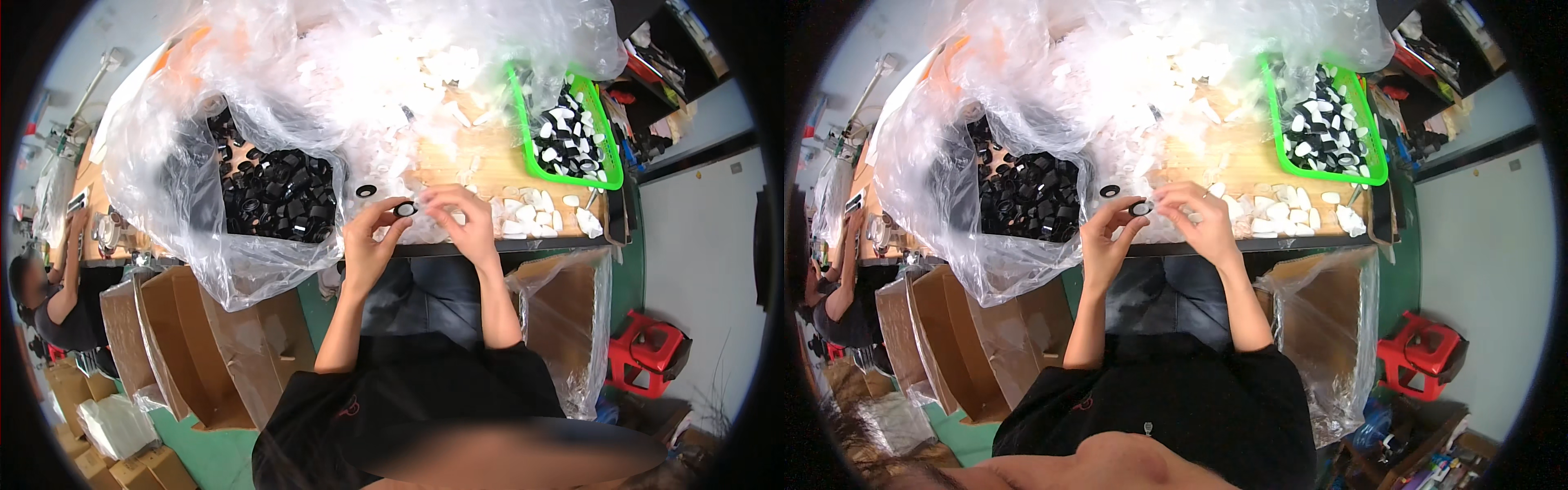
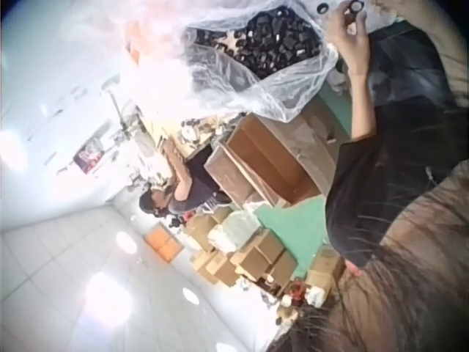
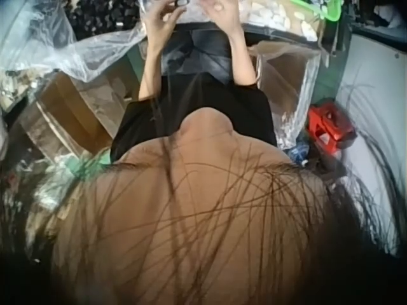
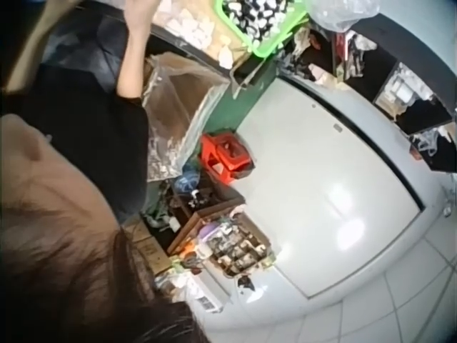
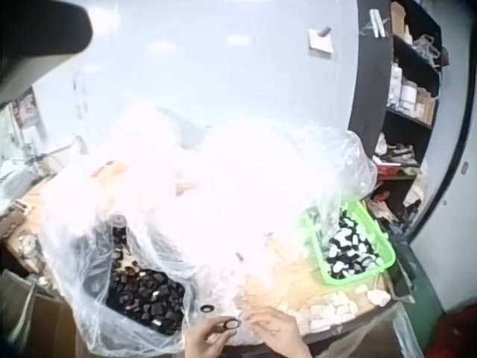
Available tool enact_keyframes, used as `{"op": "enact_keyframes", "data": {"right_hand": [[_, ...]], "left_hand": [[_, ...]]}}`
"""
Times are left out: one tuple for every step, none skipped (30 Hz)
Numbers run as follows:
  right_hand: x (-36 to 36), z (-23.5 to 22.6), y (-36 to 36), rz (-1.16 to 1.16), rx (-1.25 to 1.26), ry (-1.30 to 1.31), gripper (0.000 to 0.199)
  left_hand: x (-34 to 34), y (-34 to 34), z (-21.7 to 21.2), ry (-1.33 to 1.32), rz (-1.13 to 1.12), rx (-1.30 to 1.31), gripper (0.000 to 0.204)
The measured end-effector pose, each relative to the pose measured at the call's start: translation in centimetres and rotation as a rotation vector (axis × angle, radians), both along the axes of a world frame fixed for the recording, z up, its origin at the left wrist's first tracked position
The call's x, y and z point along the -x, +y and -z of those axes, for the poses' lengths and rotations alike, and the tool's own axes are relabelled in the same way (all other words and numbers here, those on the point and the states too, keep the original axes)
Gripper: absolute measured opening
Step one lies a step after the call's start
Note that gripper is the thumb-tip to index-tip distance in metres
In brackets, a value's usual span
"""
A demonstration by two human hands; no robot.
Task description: Assembling small plastic lids or caps by fitting white inserts into black outer rings at a manufacturing workbench.
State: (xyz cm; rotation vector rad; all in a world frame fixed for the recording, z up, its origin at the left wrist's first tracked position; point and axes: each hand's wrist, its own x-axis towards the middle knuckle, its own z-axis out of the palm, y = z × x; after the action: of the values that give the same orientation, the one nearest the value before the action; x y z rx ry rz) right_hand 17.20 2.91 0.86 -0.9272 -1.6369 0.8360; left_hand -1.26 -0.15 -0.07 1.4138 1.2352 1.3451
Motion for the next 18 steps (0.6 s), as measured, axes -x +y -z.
{"op": "enact_keyframes", "data": {"right_hand": [[0.3,-0.4,-0.1,-0.017,-0.143,-0.116,0.022],[0.7,-0.7,-0.2,-0.037,-0.286,-0.231,0.02],[1.0,-0.6,-0.3,-0.002,-0.328,-0.257,0.014],[1.0,-0.9,-0.5,-0.001,-0.327,-0.254,0.014],[1.0,-1.3,-0.8,0.004,-0.339,-0.301,0.014],[1.1,-1.5,-1.0,0.008,-0.35,-0.347,0.013],[1.2,-1.4,-1.3,0.005,-0.351,-0.344,0.013],[1.0,-1.3,-1.5,-0.035,-0.182,-0.2,0.013],[0.9,-1.2,-1.7,-0.074,-0.014,-0.054,0.013],[0.9,-1.1,-1.8,-0.072,-0.014,-0.057,0.013],[1.0,-1.0,-1.9,-0.09,0.095,0.074,0.014],[1.1,-1.0,-2.0,-0.106,0.204,0.205,0.015],[1.2,-0.9,-2.1,-0.11,0.205,0.206,0.015],[1.4,-0.8,-2.2,-0.113,0.258,0.314,0.018],[1.5,-0.7,-2.3,-0.114,0.31,0.422,0.022],[1.5,-0.9,-2.3,-0.113,0.31,0.423,0.022],[1.5,-1.3,-2.2,-0.106,0.325,0.362,0.022],[1.4,-1.5,-2.1,-0.098,0.339,0.3,0.023]], "left_hand": [[-0.1,0.0,-0.1,0.001,0.004,0.001,0.031],[0.0,-0.1,-0.2,-0.066,0.042,0.004,0.031],[0.0,-0.1,-0.2,-0.132,0.081,0.006,0.031],[0.0,-0.1,-0.3,-0.129,0.081,0.007,0.031],[-0.1,-0.1,-0.2,-0.171,0.091,0.0,0.029],[-0.1,-0.1,-0.1,-0.211,0.1,-0.007,0.027],[-0.1,-0.2,-0.3,-0.209,0.096,-0.007,0.027],[-0.5,-0.2,-0.6,-0.188,0.079,-0.041,0.025],[-0.7,-0.2,-0.8,-0.166,0.061,-0.075,0.023],[-1.0,-0.1,-0.9,-0.169,0.064,-0.075,0.023],[-1.0,-0.1,-1.1,-0.09,0.027,-0.128,0.022],[-1.1,-0.1,-1.3,-0.012,-0.009,-0.181,0.02],[-1.1,-0.2,-1.4,-0.01,-0.012,-0.181,0.02],[-1.1,-0.3,-1.4,0.011,-0.03,-0.205,0.021],[-1.0,-0.4,-1.4,0.031,-0.047,-0.229,0.022],[-1.0,-0.4,-1.5,0.032,-0.045,-0.229,0.022],[-1.0,-0.4,-1.6,0.051,-0.052,-0.252,0.023],[-1.1,-0.4,-1.6,0.07,-0.058,-0.275,0.023]]}}
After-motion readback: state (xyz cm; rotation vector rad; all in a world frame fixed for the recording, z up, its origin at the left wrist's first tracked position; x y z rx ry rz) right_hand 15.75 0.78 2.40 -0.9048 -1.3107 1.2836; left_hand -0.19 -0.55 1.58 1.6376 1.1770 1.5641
